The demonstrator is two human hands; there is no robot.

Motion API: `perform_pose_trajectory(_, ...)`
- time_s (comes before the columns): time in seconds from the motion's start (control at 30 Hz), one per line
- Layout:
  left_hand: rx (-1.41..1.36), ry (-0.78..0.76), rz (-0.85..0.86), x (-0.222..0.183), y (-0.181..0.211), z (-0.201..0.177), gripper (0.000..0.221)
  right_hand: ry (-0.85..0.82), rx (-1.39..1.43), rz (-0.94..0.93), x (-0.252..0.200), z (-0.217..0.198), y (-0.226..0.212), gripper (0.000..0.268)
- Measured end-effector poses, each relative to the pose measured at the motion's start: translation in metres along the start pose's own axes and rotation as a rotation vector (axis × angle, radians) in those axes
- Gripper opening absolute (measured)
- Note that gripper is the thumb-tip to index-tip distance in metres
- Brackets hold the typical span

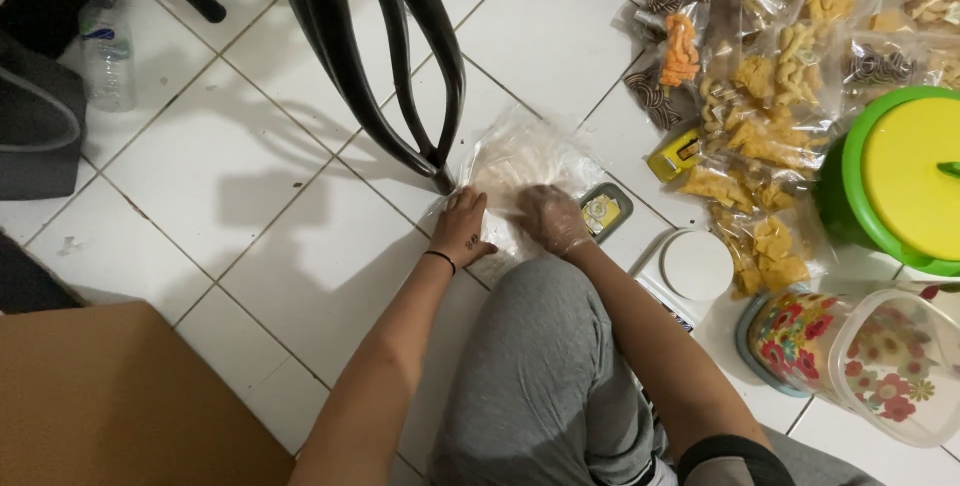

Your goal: The person is manually portioning chips from a large container into small plastic bags and weighing them on a digital scale.

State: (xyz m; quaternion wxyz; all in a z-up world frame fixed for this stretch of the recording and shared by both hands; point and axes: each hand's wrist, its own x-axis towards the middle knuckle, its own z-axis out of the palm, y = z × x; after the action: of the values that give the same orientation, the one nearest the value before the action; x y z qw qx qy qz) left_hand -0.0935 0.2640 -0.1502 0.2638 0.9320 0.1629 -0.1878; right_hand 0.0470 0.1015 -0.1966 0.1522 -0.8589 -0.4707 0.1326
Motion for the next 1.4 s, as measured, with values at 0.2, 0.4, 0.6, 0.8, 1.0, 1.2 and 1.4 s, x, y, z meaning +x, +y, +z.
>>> perform_pose_trajectory(0.2, 0.078, -0.008, -0.037, -0.007, 0.013, -0.007, 0.089, -0.037, 0.245, 0.313, -0.009, -0.013, -0.014, 0.083)
perform_pose_trajectory(0.4, 0.141, 0.05, -0.067, 0.014, 0.001, 0.025, 0.092, -0.147, 0.438, 0.379, -0.01, 0.01, 0.002, 0.031)
perform_pose_trajectory(0.6, -0.237, 0.26, 0.033, 0.007, -0.011, 0.045, 0.084, 0.054, 0.561, 0.315, -0.027, -0.024, -0.014, 0.022)
perform_pose_trajectory(0.8, -0.777, 0.392, -0.318, 0.004, 0.002, 0.025, 0.087, 0.237, 0.927, 0.289, -0.057, -0.079, -0.04, 0.018)
perform_pose_trajectory(1.0, -1.396, 0.38, 0.084, 0.008, 0.063, -0.025, 0.046, 0.618, 1.005, 0.173, -0.096, -0.124, -0.037, 0.014)
perform_pose_trajectory(1.2, -1.025, 0.433, 0.152, 0.037, 0.141, -0.03, 0.05, 0.821, 1.1, 0.182, -0.178, -0.174, -0.014, 0.009)
perform_pose_trajectory(1.4, -0.786, 0.113, 0.393, 0.023, 0.24, -0.031, 0.07, 0.769, 0.998, 0.273, -0.259, -0.166, 0.029, 0.012)
